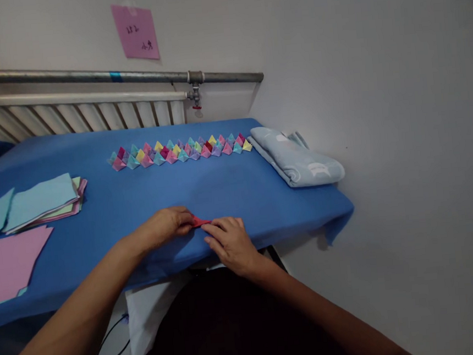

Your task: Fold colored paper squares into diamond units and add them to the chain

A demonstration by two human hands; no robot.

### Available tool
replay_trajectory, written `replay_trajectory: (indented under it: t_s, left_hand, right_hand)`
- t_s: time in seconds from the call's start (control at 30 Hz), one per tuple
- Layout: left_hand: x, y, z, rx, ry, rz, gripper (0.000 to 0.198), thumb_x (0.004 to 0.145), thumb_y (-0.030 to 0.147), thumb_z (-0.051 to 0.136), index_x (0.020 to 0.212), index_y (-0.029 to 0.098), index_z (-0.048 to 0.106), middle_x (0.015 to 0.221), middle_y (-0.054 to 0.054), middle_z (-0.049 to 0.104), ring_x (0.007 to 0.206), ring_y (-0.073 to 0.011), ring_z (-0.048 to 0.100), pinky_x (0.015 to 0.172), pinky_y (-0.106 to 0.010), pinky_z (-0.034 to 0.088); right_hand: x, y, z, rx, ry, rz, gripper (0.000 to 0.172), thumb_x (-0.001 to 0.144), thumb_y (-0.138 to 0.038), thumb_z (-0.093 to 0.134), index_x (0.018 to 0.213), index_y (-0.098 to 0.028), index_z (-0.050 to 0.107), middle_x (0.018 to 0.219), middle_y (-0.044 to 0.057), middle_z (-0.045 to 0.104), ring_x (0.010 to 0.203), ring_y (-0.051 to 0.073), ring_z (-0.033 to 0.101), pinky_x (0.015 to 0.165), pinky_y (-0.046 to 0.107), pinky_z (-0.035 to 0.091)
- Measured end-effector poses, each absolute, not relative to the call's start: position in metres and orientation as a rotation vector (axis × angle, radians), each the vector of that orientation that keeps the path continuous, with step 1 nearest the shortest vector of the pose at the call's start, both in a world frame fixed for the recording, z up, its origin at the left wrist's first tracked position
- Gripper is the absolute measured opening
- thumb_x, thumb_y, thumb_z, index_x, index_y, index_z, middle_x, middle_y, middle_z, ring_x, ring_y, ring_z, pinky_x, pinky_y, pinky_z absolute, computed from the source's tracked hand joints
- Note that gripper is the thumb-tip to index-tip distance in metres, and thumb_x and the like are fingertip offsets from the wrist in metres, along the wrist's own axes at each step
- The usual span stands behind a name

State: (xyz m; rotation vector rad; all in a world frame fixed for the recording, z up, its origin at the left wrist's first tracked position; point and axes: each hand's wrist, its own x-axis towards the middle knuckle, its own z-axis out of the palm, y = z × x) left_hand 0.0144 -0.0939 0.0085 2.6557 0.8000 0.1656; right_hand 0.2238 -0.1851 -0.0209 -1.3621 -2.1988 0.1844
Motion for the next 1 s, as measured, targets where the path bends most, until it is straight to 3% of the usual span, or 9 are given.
replay_trajectory:
  t_s: [0.37, 0.7, 1.0]
  left_hand:
    - [0.014, -0.093, 0.005, 2.605, 0.807, 0.207, 0.024, 0.087, 0.023, 0.047, 0.102, 0.021, 0.067, 0.097, -0.003, 0.067, 0.089, -0.0146, 0.062, 0.082, -0.024, 0.046]
    - [0.015, -0.095, 0.006, 2.623, 0.856, 0.17, 0.023, 0.088, 0.024, 0.048, 0.1, 0.02, 0.067, 0.097, -0.004, 0.066, 0.09, -0.0148, 0.062, 0.083, -0.024, 0.046]
    - [0.016, -0.098, 0.009, 2.632, 0.879, 0.151, 0.023, 0.086, 0.02, 0.048, 0.101, 0.019, 0.066, 0.102, -0.004, 0.066, 0.094, -0.0154, 0.062, 0.087, -0.025, 0.045]
  right_hand:
    - [0.22, -0.184, -0.03, -1.363, -2.189, 0.115, 0.029, 0.091, -0.027, 0.053, 0.118, -0.021, 0.061, 0.106, 0.007, 0.063, 0.096, 0.021, 0.05, 0.083, 0.036, 0.034]
    - [0.211, -0.184, -0.023, -1.499, -2.18, 0.061, 0.02, 0.09, -0.028, 0.053, 0.105, -0.025, 0.066, 0.096, 0.006, 0.06, 0.088, 0.021, 0.048, 0.078, 0.036, 0.033]
    - [0.201, -0.183, -0.024, -1.582, -2.137, -0.011, 0.021, 0.088, -0.03, 0.055, 0.106, -0.027, 0.066, 0.136, 0.009, 0.044, 0.113, 0.03, 0.04, 0.087, 0.042, 0.034]
